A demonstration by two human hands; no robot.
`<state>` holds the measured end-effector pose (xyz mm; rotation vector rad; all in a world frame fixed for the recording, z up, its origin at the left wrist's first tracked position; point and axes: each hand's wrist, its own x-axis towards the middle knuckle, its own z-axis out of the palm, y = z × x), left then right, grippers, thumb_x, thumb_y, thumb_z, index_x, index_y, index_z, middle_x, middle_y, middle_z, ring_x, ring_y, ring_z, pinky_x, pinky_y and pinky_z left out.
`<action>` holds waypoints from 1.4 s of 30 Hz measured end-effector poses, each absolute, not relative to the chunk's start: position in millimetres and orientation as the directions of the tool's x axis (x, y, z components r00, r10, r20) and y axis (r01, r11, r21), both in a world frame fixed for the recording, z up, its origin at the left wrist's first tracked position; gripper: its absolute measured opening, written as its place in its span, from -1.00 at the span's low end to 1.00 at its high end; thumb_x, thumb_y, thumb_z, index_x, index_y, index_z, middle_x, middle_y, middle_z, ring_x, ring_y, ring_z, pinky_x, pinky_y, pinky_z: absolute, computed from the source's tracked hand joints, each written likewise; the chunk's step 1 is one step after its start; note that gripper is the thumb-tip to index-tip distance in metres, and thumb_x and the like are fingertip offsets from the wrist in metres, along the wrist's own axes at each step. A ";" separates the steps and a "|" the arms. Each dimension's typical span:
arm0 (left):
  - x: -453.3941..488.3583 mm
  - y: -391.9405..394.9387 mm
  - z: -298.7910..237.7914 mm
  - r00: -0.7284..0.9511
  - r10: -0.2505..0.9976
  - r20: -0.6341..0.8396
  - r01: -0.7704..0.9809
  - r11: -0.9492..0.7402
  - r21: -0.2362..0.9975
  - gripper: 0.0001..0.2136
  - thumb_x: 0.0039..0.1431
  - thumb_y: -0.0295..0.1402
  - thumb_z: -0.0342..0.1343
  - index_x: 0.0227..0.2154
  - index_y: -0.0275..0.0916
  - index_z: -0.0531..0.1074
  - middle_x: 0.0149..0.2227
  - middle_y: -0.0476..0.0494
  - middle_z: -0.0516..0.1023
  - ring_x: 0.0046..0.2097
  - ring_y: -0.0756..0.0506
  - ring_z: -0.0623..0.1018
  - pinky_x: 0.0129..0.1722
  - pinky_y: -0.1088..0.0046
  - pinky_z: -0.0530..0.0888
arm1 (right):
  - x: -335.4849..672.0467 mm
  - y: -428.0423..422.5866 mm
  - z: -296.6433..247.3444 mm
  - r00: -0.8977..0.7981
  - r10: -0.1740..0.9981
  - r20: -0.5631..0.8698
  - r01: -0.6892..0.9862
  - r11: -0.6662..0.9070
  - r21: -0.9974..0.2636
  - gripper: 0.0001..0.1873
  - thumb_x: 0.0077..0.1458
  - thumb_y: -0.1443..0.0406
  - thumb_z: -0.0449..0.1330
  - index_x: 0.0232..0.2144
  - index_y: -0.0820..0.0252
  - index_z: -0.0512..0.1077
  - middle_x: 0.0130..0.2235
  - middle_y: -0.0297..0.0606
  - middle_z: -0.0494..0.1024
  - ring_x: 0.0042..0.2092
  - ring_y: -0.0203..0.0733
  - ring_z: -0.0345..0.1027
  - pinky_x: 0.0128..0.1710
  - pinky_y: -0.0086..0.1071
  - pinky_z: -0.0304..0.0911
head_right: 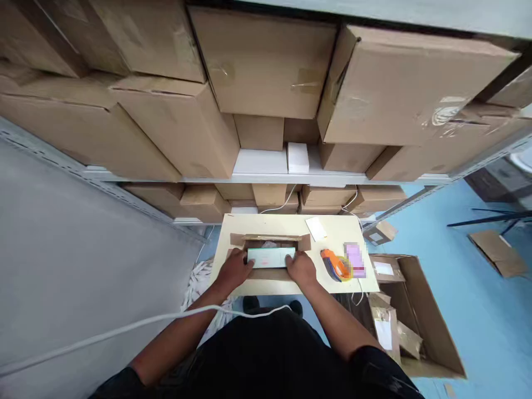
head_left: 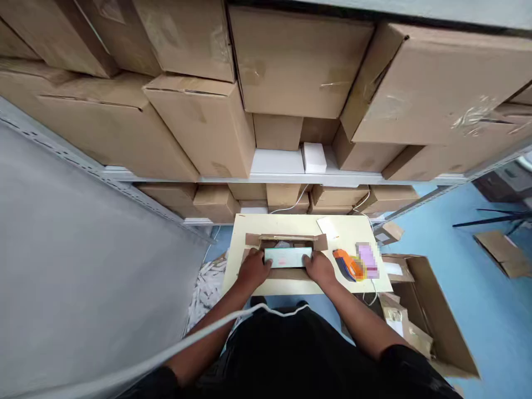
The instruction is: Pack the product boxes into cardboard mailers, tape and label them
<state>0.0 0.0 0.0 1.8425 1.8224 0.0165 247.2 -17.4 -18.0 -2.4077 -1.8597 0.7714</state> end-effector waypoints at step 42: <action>-37.4 -497.0 62.9 -0.972 0.163 0.169 0.234 0.596 0.768 -0.73 0.26 -0.13 0.09 -0.15 -0.17 0.53 -0.15 -0.14 0.63 -0.16 -0.14 0.60 -0.10 0.33 0.53 | 125.9 -116.1 15.6 -0.778 0.569 -0.268 0.561 0.436 -0.704 -0.66 0.09 0.07 0.01 -0.51 0.11 0.43 -0.40 -0.20 0.60 -0.26 0.00 0.46 -0.33 -0.33 0.21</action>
